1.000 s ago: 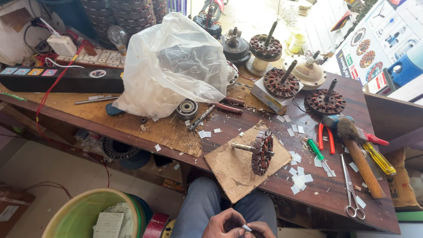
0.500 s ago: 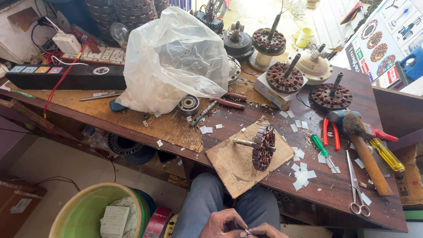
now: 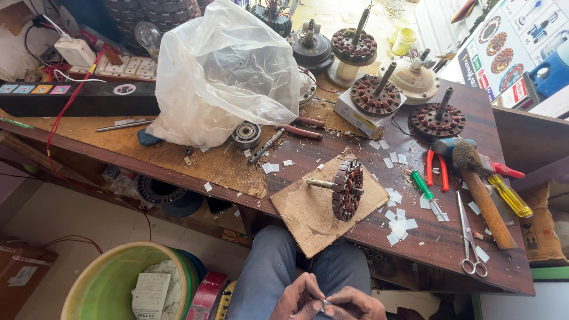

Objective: The person cuts small white rectangular pieces with scissors and inserts them into the slots of a motor armature resting on a workbench. The person repeats this process multiple times, handling the armature and pieces by hand.

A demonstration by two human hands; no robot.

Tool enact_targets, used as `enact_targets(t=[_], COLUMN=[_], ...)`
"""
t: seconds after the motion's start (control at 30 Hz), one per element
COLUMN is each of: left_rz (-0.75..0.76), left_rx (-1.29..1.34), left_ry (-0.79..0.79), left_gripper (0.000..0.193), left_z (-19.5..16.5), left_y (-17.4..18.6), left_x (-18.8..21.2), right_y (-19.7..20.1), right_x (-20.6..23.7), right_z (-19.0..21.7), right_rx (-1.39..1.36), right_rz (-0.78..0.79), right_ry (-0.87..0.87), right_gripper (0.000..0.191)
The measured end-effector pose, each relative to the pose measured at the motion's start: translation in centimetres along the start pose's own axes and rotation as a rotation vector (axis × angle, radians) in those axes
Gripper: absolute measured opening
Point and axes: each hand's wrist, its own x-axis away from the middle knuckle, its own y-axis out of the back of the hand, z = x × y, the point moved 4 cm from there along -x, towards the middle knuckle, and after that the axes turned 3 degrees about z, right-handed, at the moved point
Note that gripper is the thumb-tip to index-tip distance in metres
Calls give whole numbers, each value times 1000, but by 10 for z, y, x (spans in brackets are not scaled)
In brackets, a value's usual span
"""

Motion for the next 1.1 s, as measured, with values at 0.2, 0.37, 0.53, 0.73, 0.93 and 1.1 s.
enact_targets(t=[0.2, 0.37, 0.53, 0.73, 0.93, 1.1], left_rz=[-173, -381, -418, -449, -445, -113], left_rx=[-171, -368, -337, -400, -343, -383], left_ry=[-107, -301, -218, -334, -219, 78], left_gripper=[17, 18, 16, 13, 10, 37], left_z=[-20, -31, -18, 5, 2, -34], left_y=[-15, -10, 5, 14, 0, -25], left_x=[18, 8, 5, 16, 11, -8], right_y=[-9, -25, -29, -39, -42, -9], right_x=[16, 5, 0, -5, -3, -7], right_z=[19, 14, 8, 6, 14, 20], right_rx=[79, 229, 445, 340, 253, -88], right_rz=[-231, -368, -464, -447, -409, -386], right_ry=[166, 294, 149, 123, 39, -198], right_gripper=[23, 26, 29, 16, 8, 11])
